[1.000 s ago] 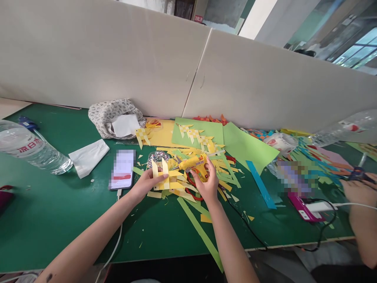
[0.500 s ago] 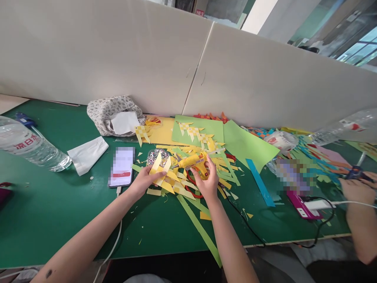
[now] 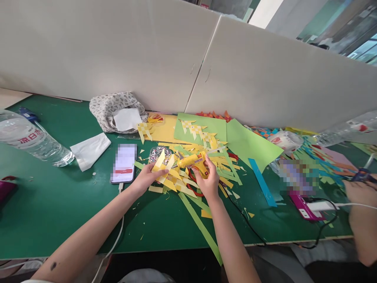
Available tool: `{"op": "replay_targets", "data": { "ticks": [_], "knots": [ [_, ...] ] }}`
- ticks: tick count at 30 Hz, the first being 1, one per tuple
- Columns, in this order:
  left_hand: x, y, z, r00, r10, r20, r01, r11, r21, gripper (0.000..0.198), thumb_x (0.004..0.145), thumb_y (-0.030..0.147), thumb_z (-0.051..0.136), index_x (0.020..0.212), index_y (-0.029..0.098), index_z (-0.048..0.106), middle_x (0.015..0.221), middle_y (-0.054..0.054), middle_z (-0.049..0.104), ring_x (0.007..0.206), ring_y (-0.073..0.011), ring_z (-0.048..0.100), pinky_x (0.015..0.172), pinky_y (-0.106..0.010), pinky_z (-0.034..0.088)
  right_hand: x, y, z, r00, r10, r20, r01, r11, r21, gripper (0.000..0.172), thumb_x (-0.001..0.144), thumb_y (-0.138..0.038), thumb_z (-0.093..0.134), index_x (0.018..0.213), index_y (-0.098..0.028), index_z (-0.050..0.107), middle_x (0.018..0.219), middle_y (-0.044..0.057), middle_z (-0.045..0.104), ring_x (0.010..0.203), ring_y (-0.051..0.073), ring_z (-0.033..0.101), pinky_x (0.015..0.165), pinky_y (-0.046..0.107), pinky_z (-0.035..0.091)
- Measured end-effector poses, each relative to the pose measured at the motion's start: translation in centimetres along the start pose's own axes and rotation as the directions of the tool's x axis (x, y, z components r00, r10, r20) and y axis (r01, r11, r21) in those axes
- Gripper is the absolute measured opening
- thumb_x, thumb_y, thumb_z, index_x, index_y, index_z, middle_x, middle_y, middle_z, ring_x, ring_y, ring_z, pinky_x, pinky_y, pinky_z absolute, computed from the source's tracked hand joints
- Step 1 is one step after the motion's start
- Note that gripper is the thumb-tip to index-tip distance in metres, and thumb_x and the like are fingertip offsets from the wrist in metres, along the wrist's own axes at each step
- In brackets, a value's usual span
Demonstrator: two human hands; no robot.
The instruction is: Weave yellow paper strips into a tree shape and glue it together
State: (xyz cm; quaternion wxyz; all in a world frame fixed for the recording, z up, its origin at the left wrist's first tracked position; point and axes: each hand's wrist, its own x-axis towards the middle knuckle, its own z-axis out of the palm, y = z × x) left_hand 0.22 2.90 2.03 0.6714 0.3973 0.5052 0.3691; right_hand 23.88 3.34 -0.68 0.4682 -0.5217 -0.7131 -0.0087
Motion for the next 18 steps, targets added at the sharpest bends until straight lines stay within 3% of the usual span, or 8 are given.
{"op": "replay_targets", "data": {
  "ticks": [18],
  "knots": [
    [-0.31, 0.42, -0.02, 1.000, -0.012, 0.014, 0.011, 1.000, 0.010, 0.043, 0.066, 0.038, 0.073, 0.100, 0.014, 0.061, 0.097, -0.009, 0.070, 0.075, -0.0173, 0.064, 0.052, -0.023, 0.045, -0.04, 0.22, -0.07, 1.000, -0.005, 0.023, 0.006, 0.999, -0.036, 0.058, 0.084, -0.033, 0.057, 0.137, -0.023, 0.035, 0.121, 0.014, 0.058, 0.107, 0.025, 0.059, 0.083, 0.043, 0.056]
  ]
}}
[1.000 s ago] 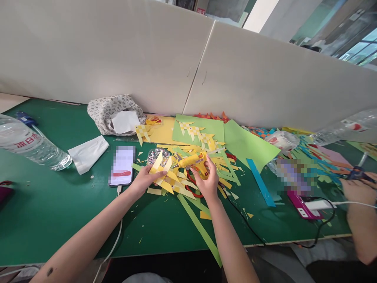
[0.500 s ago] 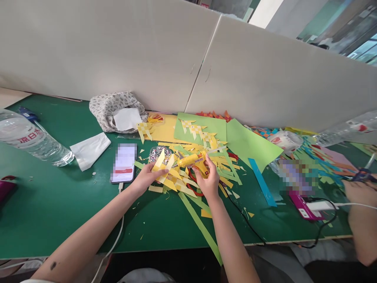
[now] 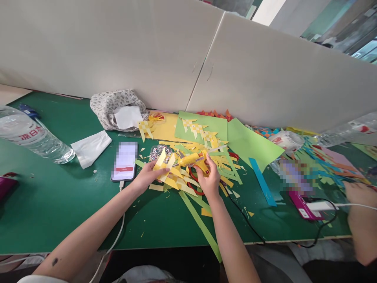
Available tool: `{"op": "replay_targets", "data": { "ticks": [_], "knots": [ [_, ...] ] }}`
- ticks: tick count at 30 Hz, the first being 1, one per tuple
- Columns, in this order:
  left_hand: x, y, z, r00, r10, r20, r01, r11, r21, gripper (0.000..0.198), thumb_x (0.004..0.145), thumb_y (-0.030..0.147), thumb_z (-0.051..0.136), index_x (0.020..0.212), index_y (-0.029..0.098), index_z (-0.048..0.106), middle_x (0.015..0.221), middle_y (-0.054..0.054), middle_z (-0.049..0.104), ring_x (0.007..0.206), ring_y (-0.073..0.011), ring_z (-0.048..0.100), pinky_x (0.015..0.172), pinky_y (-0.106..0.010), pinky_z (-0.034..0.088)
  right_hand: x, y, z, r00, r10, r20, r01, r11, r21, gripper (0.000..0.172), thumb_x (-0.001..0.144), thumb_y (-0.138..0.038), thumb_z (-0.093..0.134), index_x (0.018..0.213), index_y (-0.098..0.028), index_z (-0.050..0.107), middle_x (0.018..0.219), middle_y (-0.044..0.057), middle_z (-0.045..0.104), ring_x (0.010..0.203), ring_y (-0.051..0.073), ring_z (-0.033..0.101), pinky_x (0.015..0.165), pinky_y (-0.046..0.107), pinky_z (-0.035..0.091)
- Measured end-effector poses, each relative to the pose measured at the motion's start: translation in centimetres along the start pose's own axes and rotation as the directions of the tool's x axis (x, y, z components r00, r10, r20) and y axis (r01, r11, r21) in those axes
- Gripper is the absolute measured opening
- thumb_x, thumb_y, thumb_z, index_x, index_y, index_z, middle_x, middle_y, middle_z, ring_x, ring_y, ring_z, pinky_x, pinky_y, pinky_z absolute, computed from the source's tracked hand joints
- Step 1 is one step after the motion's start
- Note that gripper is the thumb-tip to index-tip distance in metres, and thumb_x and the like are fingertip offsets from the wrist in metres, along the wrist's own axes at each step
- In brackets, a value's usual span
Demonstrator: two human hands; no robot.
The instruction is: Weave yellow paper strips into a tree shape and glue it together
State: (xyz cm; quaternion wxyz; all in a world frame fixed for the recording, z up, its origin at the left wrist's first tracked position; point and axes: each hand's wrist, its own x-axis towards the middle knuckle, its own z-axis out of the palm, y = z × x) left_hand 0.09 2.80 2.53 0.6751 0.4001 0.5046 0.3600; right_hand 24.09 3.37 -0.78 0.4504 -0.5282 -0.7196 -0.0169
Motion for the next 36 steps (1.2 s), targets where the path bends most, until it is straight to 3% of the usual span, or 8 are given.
{"op": "replay_targets", "data": {
  "ticks": [8, 14, 23, 29, 33, 36],
  "knots": [
    [0.0, 0.1, 0.1, 1.000, -0.001, 0.002, 0.001, 1.000, 0.003, 0.043, 0.067, 0.038, 0.073, 0.102, 0.015, 0.061, 0.097, -0.009, 0.070, 0.076, -0.0172, 0.064, 0.052, -0.022, 0.045, 0.1, -0.1, 0.1, 1.000, -0.019, -0.015, 0.019, 1.000, -0.001, 0.058, 0.082, -0.032, 0.060, 0.135, -0.023, 0.038, 0.120, 0.014, 0.059, 0.104, 0.025, 0.060, 0.080, 0.042, 0.057],
    [-0.2, 0.3, 0.1, 1.000, -0.012, -0.016, 0.012, 1.000, 0.013, 0.040, 0.066, 0.038, 0.073, 0.098, 0.015, 0.063, 0.096, -0.009, 0.070, 0.075, -0.0173, 0.064, 0.053, -0.023, 0.045, 0.2, -0.8, 0.1, 0.998, 0.039, -0.051, -0.038, 0.999, 0.024, 0.078, 0.071, -0.043, 0.070, 0.137, -0.021, 0.033, 0.118, 0.015, 0.058, 0.105, 0.027, 0.059, 0.082, 0.044, 0.054],
    [0.4, -0.5, -0.2, 1.000, 0.000, -0.021, 0.000, 1.000, -0.011, 0.038, 0.066, 0.038, 0.073, 0.095, 0.016, 0.063, 0.096, -0.010, 0.070, 0.072, -0.0174, 0.062, 0.051, -0.024, 0.045, 0.4, -0.6, -0.2, 0.992, 0.106, -0.062, -0.103, 0.994, 0.047, 0.059, 0.081, -0.041, 0.060, 0.133, -0.021, 0.042, 0.108, 0.013, 0.063, 0.096, 0.024, 0.062, 0.079, 0.040, 0.055],
    [0.2, -0.3, 0.0, 1.000, -0.015, -0.018, 0.015, 1.000, 0.007, 0.039, 0.066, 0.037, 0.073, 0.097, 0.015, 0.062, 0.096, -0.010, 0.070, 0.072, -0.0163, 0.062, 0.051, -0.023, 0.045, 0.3, -1.0, -0.3, 0.969, 0.245, 0.000, -0.241, 0.954, 0.180, 0.077, 0.076, -0.044, 0.065, 0.141, -0.022, 0.030, 0.126, 0.014, 0.054, 0.114, 0.027, 0.053, 0.089, 0.043, 0.051],
    [0.1, -0.2, -0.1, 1.000, -0.014, -0.020, 0.013, 1.000, -0.008, 0.043, 0.065, 0.039, 0.073, 0.098, 0.015, 0.061, 0.097, -0.011, 0.070, 0.075, -0.0184, 0.064, 0.052, -0.023, 0.045, 0.4, -0.2, -0.4, 0.933, 0.353, 0.067, -0.357, 0.891, 0.280, 0.056, 0.090, -0.040, 0.043, 0.143, -0.030, 0.026, 0.138, 0.010, 0.046, 0.126, 0.024, 0.045, 0.094, 0.047, 0.047],
    [0.2, -0.3, -0.1, 1.000, -0.007, -0.023, 0.007, 1.000, -0.006, 0.044, 0.064, 0.040, 0.074, 0.098, 0.015, 0.062, 0.096, -0.011, 0.070, 0.075, -0.0186, 0.064, 0.053, -0.024, 0.045, 0.5, 0.6, -0.6, 0.910, 0.410, 0.063, -0.406, 0.850, 0.334, 0.053, 0.092, -0.039, 0.040, 0.142, -0.032, 0.026, 0.139, 0.010, 0.045, 0.128, 0.023, 0.044, 0.093, 0.046, 0.049]
  ]
}}
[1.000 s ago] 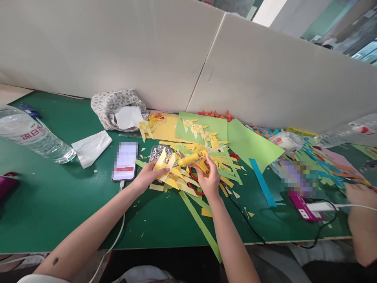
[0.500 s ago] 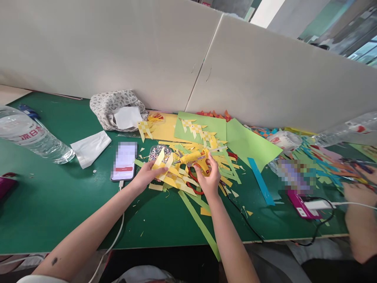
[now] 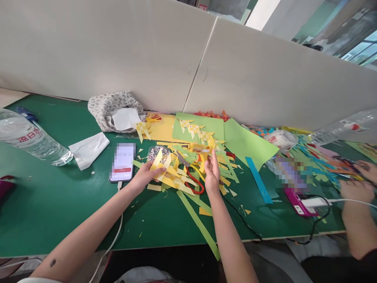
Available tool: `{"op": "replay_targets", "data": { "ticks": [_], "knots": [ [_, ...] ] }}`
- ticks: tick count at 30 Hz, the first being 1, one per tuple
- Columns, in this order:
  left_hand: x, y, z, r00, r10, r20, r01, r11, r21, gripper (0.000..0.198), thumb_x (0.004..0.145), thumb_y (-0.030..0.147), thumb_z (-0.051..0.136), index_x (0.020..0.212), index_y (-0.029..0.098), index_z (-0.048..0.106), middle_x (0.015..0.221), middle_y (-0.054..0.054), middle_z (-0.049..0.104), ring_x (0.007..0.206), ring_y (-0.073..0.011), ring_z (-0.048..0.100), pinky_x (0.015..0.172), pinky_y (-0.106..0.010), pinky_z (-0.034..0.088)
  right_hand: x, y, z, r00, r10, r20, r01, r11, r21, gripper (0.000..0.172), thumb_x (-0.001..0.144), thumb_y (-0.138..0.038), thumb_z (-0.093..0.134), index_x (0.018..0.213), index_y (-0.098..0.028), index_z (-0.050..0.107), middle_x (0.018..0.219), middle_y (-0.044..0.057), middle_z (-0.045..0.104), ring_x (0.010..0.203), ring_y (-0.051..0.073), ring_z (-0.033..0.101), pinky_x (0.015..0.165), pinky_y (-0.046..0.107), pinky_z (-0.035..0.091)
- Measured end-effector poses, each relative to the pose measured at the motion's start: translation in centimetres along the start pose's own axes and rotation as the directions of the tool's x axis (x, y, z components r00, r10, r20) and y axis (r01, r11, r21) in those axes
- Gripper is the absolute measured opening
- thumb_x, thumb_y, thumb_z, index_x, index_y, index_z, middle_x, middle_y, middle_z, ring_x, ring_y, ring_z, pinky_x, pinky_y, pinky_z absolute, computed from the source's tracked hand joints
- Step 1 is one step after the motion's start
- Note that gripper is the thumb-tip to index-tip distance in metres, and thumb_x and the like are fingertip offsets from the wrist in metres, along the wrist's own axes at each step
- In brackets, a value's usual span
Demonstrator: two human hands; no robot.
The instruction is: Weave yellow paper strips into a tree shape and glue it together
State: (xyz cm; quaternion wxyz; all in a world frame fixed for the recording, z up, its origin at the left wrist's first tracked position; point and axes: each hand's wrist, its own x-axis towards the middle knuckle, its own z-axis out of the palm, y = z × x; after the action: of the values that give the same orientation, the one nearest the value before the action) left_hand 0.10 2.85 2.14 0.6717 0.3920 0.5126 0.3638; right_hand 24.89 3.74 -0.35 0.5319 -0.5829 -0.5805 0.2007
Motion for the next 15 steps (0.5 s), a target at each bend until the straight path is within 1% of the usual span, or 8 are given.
{"op": "replay_targets", "data": {
  "ticks": [4, 7, 10, 15],
  "knots": [
    [0.06, -0.09, -0.03, 1.000, -0.005, -0.012, 0.005, 1.000, 0.005, 0.040, 0.065, 0.038, 0.073, 0.096, 0.016, 0.062, 0.097, -0.010, 0.070, 0.076, -0.0184, 0.064, 0.053, -0.024, 0.045, 0.34, -0.03, -0.27, 0.999, 0.032, 0.022, -0.034, 0.995, 0.093, 0.065, 0.087, -0.038, 0.052, 0.144, -0.030, 0.022, 0.130, 0.011, 0.055, 0.118, 0.022, 0.053, 0.090, 0.041, 0.052],
    [0.12, -0.16, -0.11, 1.000, -0.007, -0.007, 0.007, 1.000, 0.003, 0.036, 0.066, 0.037, 0.073, 0.095, 0.018, 0.062, 0.098, -0.009, 0.070, 0.078, -0.0186, 0.064, 0.053, -0.023, 0.044, 0.36, -0.40, -0.16, 0.999, 0.033, 0.020, -0.036, 0.987, 0.157, 0.072, 0.081, -0.037, 0.060, 0.143, -0.028, 0.025, 0.122, 0.011, 0.060, 0.111, 0.021, 0.059, 0.088, 0.039, 0.053],
    [0.18, -0.21, -0.13, 1.000, 0.005, 0.008, -0.005, 1.000, 0.006, 0.035, 0.067, 0.037, 0.072, 0.093, 0.017, 0.062, 0.096, -0.009, 0.070, 0.075, -0.0171, 0.063, 0.052, -0.023, 0.044, 0.31, -0.63, 0.05, 1.000, 0.029, 0.002, -0.029, 0.982, 0.187, 0.072, 0.078, -0.037, 0.064, 0.141, -0.026, 0.031, 0.117, 0.011, 0.063, 0.108, 0.022, 0.060, 0.087, 0.039, 0.054],
    [0.15, -0.25, -0.11, 1.000, 0.016, 0.024, -0.017, 1.000, 0.006, 0.036, 0.068, 0.038, 0.071, 0.094, 0.016, 0.061, 0.095, -0.009, 0.070, 0.071, -0.0148, 0.060, 0.051, -0.021, 0.042, 0.30, -0.78, 0.22, 0.999, 0.032, -0.010, -0.029, 0.982, 0.188, 0.069, 0.078, -0.037, 0.064, 0.140, -0.027, 0.034, 0.116, 0.011, 0.062, 0.108, 0.022, 0.060, 0.087, 0.039, 0.054]
  ]
}}
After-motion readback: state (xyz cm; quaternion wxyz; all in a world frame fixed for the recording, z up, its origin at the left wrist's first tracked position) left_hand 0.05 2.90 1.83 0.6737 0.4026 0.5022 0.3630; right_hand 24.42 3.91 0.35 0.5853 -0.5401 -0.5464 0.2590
